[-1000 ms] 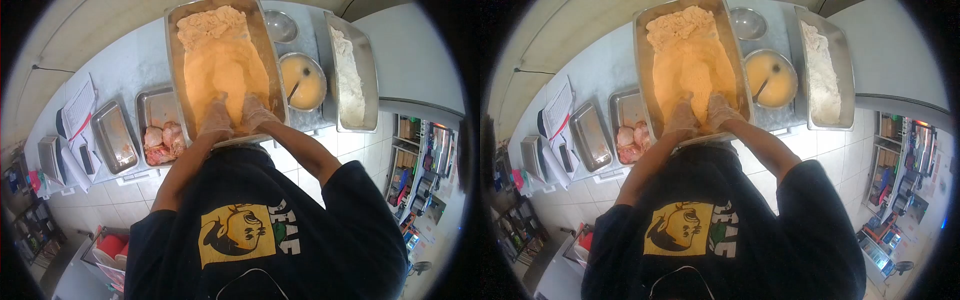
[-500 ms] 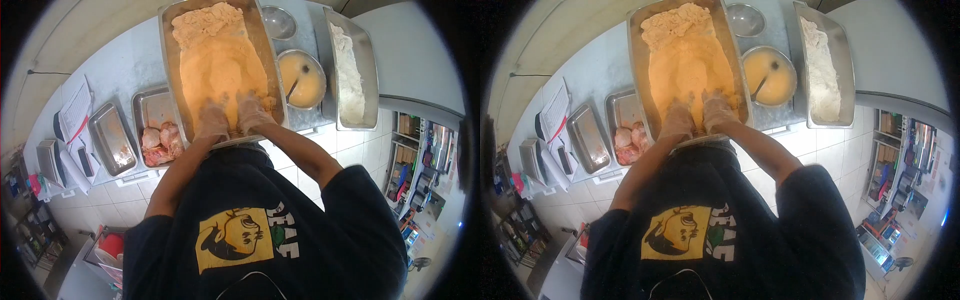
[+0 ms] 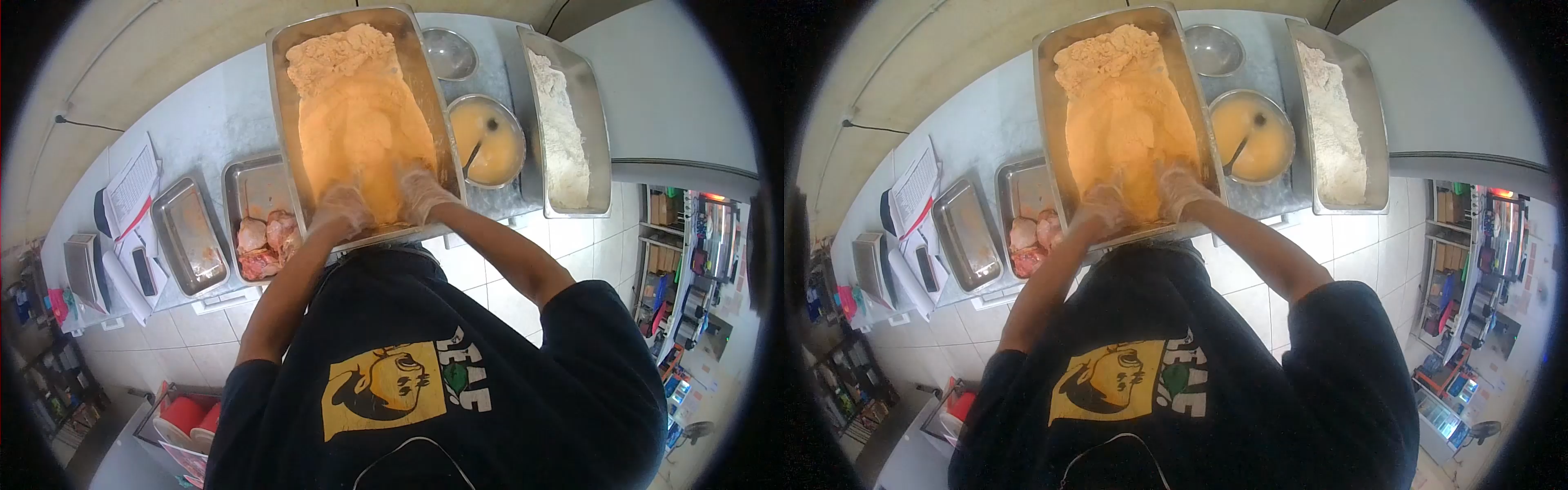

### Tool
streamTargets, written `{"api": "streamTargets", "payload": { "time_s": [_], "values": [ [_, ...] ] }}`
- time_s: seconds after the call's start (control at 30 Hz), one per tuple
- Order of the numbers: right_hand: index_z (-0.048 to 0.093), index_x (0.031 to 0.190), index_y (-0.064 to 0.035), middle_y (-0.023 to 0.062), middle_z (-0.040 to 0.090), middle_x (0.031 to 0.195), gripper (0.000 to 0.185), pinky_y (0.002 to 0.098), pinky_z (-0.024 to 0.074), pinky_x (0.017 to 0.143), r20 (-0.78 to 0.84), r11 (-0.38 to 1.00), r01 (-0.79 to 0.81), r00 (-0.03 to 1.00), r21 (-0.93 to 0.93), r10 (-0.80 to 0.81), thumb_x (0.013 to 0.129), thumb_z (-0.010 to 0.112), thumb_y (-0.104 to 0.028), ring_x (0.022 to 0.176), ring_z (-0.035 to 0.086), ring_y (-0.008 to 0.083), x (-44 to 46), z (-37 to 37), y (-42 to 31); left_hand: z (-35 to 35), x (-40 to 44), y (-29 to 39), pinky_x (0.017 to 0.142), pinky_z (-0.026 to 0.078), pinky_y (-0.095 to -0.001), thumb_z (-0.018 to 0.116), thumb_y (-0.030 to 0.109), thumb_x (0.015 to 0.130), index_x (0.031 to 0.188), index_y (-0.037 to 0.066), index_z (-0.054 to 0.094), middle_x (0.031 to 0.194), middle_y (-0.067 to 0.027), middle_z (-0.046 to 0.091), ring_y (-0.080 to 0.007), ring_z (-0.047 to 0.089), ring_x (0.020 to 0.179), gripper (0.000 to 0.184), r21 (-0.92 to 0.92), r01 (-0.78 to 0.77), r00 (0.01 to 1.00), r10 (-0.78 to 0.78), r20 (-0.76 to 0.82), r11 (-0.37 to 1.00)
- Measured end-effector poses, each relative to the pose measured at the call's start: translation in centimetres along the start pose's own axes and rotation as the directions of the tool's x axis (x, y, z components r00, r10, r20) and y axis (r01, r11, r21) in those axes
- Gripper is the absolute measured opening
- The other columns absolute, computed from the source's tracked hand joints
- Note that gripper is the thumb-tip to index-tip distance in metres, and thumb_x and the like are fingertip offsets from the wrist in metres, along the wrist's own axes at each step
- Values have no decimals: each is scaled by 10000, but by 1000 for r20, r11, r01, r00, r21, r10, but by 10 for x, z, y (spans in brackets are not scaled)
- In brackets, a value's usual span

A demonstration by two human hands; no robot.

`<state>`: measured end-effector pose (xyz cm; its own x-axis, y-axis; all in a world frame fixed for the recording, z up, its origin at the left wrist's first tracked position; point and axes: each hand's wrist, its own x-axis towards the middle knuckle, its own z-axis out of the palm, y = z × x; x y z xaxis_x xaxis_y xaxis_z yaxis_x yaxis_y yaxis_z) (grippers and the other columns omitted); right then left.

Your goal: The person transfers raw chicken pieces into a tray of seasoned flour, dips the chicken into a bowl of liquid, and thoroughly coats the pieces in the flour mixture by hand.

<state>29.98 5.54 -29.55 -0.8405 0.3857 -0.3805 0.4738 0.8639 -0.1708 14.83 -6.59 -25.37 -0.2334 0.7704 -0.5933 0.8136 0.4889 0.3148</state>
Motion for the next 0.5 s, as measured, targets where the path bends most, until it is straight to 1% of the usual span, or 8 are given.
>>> {"api": "streamTargets", "payload": {
  "time_s": [0.1,0.17,0.3,0.37,0.4,0.43,0.47,0.5],
  "values": [
    [544,1252,28,252,638,1126,549,405,489,960,-59,993,-118,991,-19,116,816,665,-283,1134,601,360,34,77,-2,27,8,5,802,537,-432,611,244,897,1354,132,510,961,-188,661,-346,660,972,481,176,19,902,59,-427,984],
    [529,1269,35,259,624,1168,571,405,490,967,-16,972,-228,973,54,229,812,670,-275,1140,599,364,46,92,3,25,29,3,893,494,-384,571,109,870,1416,167,486,1237,-237,569,-320,590,1138,556,-175,43,984,-71,-161,984],
    [627,1153,-23,249,641,1146,373,450,529,857,131,953,-200,976,226,173,864,603,-257,1084,634,336,45,54,18,96,82,-38,775,537,-436,653,392,841,1290,163,584,976,-162,671,-334,675,893,508,-181,-29,918,-45,-394,983],
    [663,1103,-35,252,635,1159,340,449,540,827,220,943,-212,963,256,157,862,604,-267,1081,638,322,29,9,20,120,127,-78,788,535,-444,683,418,811,1257,131,610,988,-160,673,-331,674,897,535,-197,-200,978,183,-101,960],
    [663,1103,-39,268,620,1179,353,442,541,827,317,932,-257,933,255,171,858,602,-285,1114,621,327,20,-15,17,88,111,-68,788,535,-444,683,418,811,1257,131,610,988,-160,673,-331,674,897,535,-191,-204,976,185,-113,960],
    [664,1104,-43,284,606,1200,365,435,543,828,403,921,-299,897,248,182,854,601,-302,1147,603,333,17,-33,15,30,72,-46,832,515,-414,703,437,780,1223,106,628,1029,-150,668,-300,650,944,558,-169,-84,995,93,46,982],
    [664,1104,-43,284,606,1200,365,435,543,828,380,926,-289,907,242,184,854,601,-302,1147,603,333,18,-46,12,-4,44,-30,876,495,-383,723,456,749,1189,81,646,1070,-139,662,-270,625,990,584,-132,35,981,-8,196,991],
    [665,1124,-58,275,617,1185,375,434,543,831,272,984,-152,954,94,122,836,615,-292,1071,630,336,20,-58,8,-2,41,-29,876,495,-383,723,456,749,1189,81,646,1070,-139,662,-270,625,990,584,-126,31,987,-11,162,991]
  ]
}}
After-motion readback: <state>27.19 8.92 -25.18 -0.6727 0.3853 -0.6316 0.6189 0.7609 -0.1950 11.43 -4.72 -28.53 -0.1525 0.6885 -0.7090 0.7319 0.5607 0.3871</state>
